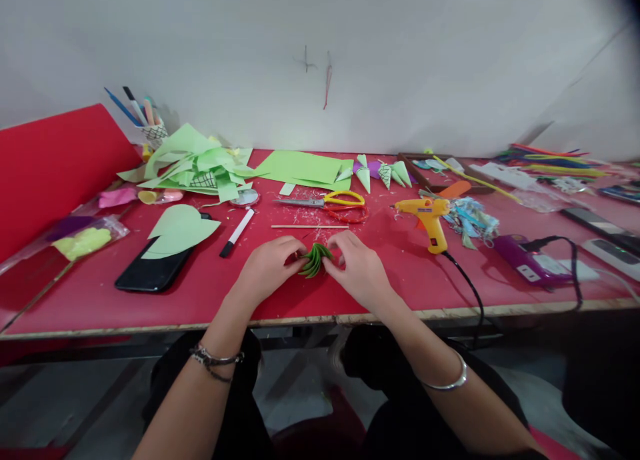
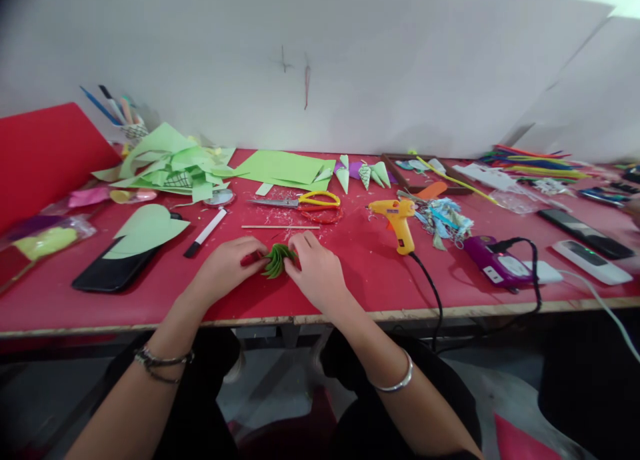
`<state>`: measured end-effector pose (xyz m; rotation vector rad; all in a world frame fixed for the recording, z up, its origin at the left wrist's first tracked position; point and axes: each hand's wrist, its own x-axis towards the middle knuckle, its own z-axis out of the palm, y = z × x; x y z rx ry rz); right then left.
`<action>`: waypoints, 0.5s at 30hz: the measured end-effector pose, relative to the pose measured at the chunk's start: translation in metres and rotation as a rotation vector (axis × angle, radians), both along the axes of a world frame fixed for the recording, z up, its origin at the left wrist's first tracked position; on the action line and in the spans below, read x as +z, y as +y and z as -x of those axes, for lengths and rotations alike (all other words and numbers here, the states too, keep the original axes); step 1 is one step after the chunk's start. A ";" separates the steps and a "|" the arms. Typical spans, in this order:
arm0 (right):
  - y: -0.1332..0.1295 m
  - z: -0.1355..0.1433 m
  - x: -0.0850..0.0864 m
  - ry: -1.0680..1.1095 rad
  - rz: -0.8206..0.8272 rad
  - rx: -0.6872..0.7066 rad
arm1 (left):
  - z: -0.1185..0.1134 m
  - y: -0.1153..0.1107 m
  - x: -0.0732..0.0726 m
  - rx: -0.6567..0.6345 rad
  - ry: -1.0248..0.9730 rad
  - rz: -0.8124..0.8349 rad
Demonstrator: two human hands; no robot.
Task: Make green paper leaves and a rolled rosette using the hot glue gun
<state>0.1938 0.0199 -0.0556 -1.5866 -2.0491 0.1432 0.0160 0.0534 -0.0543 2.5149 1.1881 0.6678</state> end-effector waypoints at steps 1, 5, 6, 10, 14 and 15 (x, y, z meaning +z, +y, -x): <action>0.000 0.000 0.000 -0.017 -0.006 0.009 | 0.000 0.000 0.000 0.002 0.010 -0.001; 0.000 0.000 -0.002 -0.047 -0.024 -0.005 | 0.000 -0.001 0.000 -0.007 0.053 -0.024; 0.001 0.000 -0.002 -0.045 -0.024 -0.011 | 0.000 -0.001 0.000 -0.005 0.071 -0.039; 0.002 0.000 -0.004 -0.057 -0.016 -0.021 | -0.001 -0.001 -0.001 0.004 0.129 -0.097; 0.004 -0.001 -0.006 -0.070 -0.004 -0.008 | 0.000 -0.002 -0.001 -0.029 0.100 -0.128; 0.004 -0.001 -0.006 -0.066 -0.004 -0.006 | 0.000 -0.002 -0.001 -0.031 0.091 -0.145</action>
